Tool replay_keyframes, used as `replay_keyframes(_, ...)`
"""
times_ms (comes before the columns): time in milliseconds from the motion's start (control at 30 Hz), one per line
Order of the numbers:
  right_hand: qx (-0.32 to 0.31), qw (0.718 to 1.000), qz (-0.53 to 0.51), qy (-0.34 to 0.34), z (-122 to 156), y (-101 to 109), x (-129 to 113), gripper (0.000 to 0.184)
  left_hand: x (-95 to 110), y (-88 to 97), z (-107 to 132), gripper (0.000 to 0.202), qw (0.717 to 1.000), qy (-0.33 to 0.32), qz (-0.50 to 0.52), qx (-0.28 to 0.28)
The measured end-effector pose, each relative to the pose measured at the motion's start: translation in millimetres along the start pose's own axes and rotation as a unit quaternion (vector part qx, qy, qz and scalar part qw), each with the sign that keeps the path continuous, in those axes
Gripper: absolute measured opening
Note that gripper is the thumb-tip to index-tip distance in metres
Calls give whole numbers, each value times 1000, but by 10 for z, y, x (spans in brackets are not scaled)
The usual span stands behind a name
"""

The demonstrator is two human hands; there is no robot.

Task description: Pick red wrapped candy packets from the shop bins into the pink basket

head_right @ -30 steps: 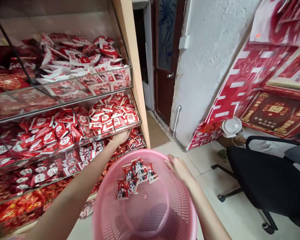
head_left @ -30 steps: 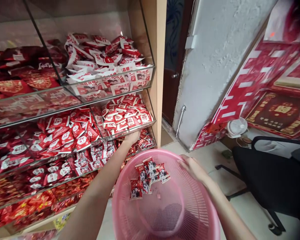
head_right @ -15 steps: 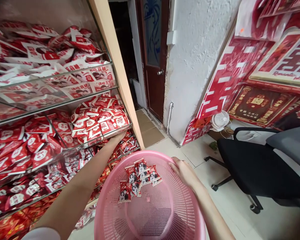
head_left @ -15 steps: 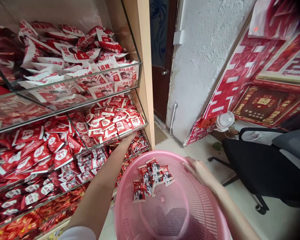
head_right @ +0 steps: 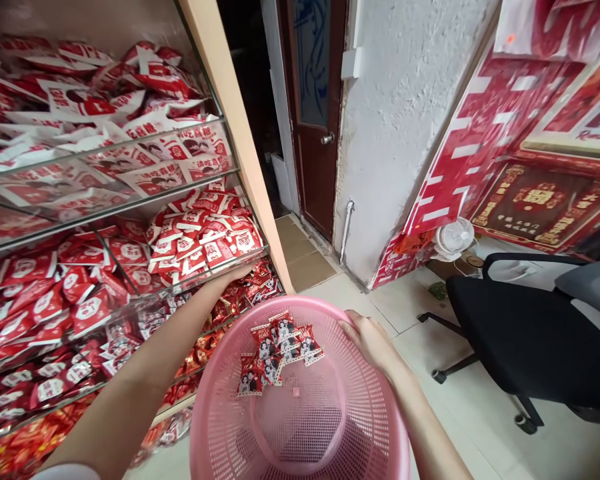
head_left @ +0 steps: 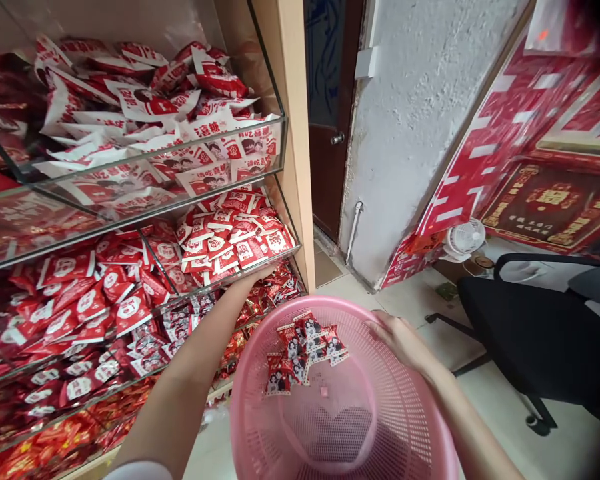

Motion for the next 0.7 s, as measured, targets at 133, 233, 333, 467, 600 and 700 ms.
replay_keyframes(133,0,1000,-2,7,-39,-29,-51,31,-8,78,132,52,999,-20,-27,-28)
replay_keyframes(233,-3,1000,-4,18,-62,-54,-89,33,67,170,273,56,995,-64,-64,-47)
replay_keyframes(333,-2,1000,4,29,-79,-75,-126,35,175,240,441,51,988,-101,-90,-71)
replay_keyframes(467,-4,999,17,38,-100,-103,-180,37,334,297,635,45,982,-129,-125,-63)
replay_keyframes(600,-8,999,28,39,-122,-115,-243,38,441,308,730,41,981,-76,-170,-49)
replay_keyframes(700,-8,999,32,33,-129,-105,-279,38,468,287,760,34,981,-49,-185,-43)
Point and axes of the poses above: each hand's wrist, its own z-axis away from the middle knuckle, its own y-axis out of the back of the hand, x = y × z, the point moved 3 cm from there along -z, towards the middle knuckle, and after that the axes turned 8 degrees about -z, right-handed, at the moved point
